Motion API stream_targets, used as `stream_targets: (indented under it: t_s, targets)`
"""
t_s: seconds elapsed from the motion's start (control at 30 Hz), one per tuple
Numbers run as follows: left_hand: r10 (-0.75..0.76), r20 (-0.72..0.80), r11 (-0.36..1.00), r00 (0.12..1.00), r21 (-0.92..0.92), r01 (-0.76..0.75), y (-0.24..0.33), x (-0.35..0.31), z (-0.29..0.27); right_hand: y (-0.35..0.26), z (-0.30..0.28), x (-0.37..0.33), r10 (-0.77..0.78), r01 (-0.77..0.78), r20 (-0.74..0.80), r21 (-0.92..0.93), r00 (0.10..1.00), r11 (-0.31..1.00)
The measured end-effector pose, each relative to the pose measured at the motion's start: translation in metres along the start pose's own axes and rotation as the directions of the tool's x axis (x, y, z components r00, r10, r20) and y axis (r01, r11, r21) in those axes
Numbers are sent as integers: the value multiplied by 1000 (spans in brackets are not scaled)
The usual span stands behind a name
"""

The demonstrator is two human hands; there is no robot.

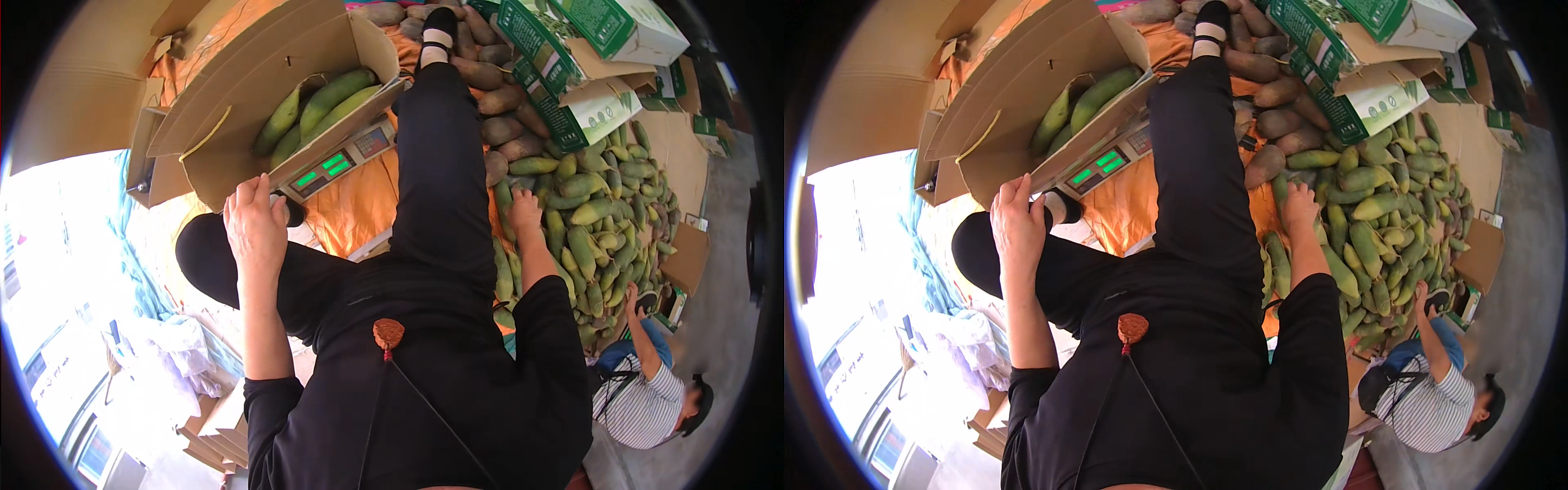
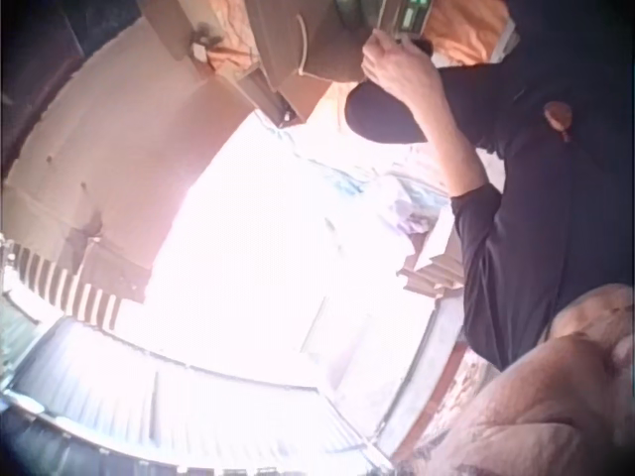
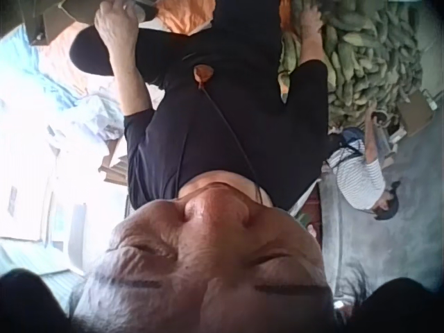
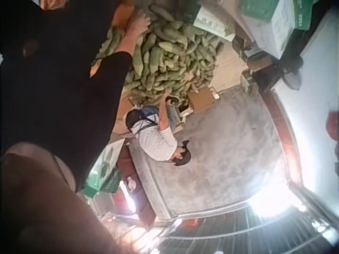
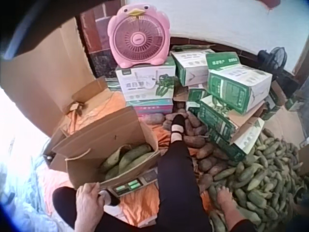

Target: Sort green produce from a pile into a cardboard box on a digital scale to reach a target weight.

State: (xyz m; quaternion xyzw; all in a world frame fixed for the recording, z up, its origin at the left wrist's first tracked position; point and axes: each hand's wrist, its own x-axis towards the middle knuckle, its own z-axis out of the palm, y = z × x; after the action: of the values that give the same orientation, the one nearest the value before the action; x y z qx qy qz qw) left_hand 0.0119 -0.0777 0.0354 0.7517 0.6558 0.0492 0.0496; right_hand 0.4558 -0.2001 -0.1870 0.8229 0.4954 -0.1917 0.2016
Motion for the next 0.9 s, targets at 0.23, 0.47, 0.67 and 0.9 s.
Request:
stream_targets:
  t_s: [0.23,0.47,0.67,0.9]
  targets:
    - [-4,7,1000,1000,29,4,-2,3,0,-22,7,-6,15,1,108,-151,994,989]
    - [16,34,999,999,48,-17,3,8,6,20,57,9,301,-291,143,-86,943,953]
    - [1,24,998,1000,58,-2,5,6,1,0,21,-19,165,-154,-7,308,986,939]
    - [27,28,998,999,55,-28,3,4,5,-15,-5,-43,65,154,-314,624,947,766]
